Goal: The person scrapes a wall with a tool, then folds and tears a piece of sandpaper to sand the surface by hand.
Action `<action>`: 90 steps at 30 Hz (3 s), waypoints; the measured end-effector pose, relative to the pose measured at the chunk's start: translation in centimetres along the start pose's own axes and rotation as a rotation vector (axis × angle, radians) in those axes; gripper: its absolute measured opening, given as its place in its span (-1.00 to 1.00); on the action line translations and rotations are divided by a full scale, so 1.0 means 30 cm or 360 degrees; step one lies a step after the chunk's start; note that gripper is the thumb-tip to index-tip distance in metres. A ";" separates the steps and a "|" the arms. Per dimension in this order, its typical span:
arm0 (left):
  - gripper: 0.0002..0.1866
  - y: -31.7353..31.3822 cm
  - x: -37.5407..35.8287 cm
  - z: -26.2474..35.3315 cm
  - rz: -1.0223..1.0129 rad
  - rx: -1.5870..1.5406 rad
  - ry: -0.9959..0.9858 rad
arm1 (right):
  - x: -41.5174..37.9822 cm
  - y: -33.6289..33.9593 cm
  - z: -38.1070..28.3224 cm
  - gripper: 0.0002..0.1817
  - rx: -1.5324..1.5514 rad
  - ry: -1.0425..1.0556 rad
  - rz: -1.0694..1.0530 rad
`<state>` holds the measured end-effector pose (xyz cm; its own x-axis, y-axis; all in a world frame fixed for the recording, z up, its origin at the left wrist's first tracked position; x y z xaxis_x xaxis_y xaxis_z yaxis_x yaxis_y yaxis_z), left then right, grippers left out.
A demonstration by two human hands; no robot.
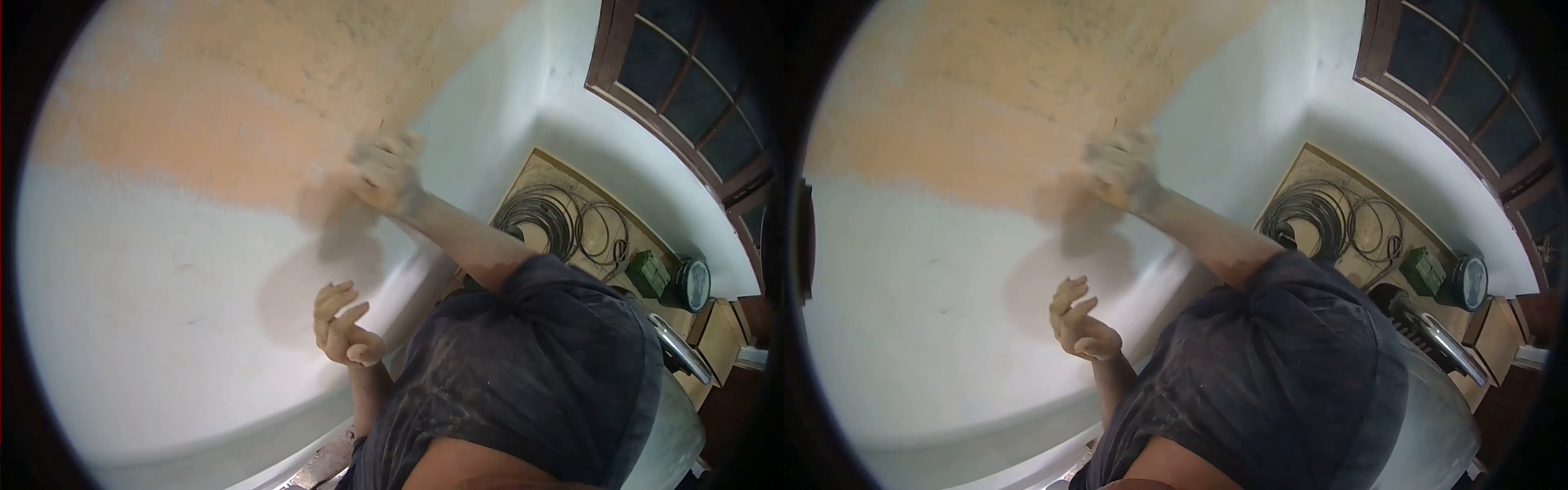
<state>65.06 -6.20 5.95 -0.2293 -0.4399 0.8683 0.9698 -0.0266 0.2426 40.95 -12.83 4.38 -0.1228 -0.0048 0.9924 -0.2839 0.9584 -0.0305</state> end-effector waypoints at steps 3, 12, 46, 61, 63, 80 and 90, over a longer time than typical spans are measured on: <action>-0.19 -0.049 0.028 -0.020 -0.0286 0.0069 -0.0076 | -0.152 0.057 0.237 -0.93 -0.0353 -0.0313 -0.0047; -0.23 -0.284 0.091 -0.031 -0.0581 -0.0231 0.0052 | -0.128 0.141 0.434 -0.67 -0.0488 -0.0692 0.0350; -0.28 -1.889 0.403 0.015 -0.1389 0.0014 0.0026 | 0.042 0.640 2.072 -0.43 -0.0395 -0.1487 -0.0053; -0.53 -1.869 0.442 0.152 -0.1154 -0.0038 0.0292 | 0.097 0.730 2.515 -0.40 0.0049 -0.1727 -0.0005; -0.54 -1.825 0.440 0.165 -0.1085 -0.0014 0.0385 | 0.059 0.750 2.484 -0.40 0.0126 -0.1646 -0.0152; -0.64 -1.769 0.439 0.137 -0.1016 -0.0066 0.0546 | 0.120 0.618 1.875 -0.61 0.0061 -0.1280 -0.0293; -0.69 -1.535 0.294 0.076 -0.0952 -0.0080 0.0652 | 0.062 0.466 1.374 -0.70 0.0488 -0.0892 -0.0419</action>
<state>18.19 -6.81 3.44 -0.6814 -0.6378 0.3591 0.6932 -0.4048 0.5964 -2.43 -11.22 0.88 -0.4625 -0.4526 0.7624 -0.6179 0.7812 0.0889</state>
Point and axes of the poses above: each hand's wrist, its own x-axis towards the middle knuckle, its own y-axis out of the back of the hand, z = x × y, the point moved 2 cm from there along x, towards the middle knuckle, and after that the axes turned 7 degrees about y, right-handed, at the moved point
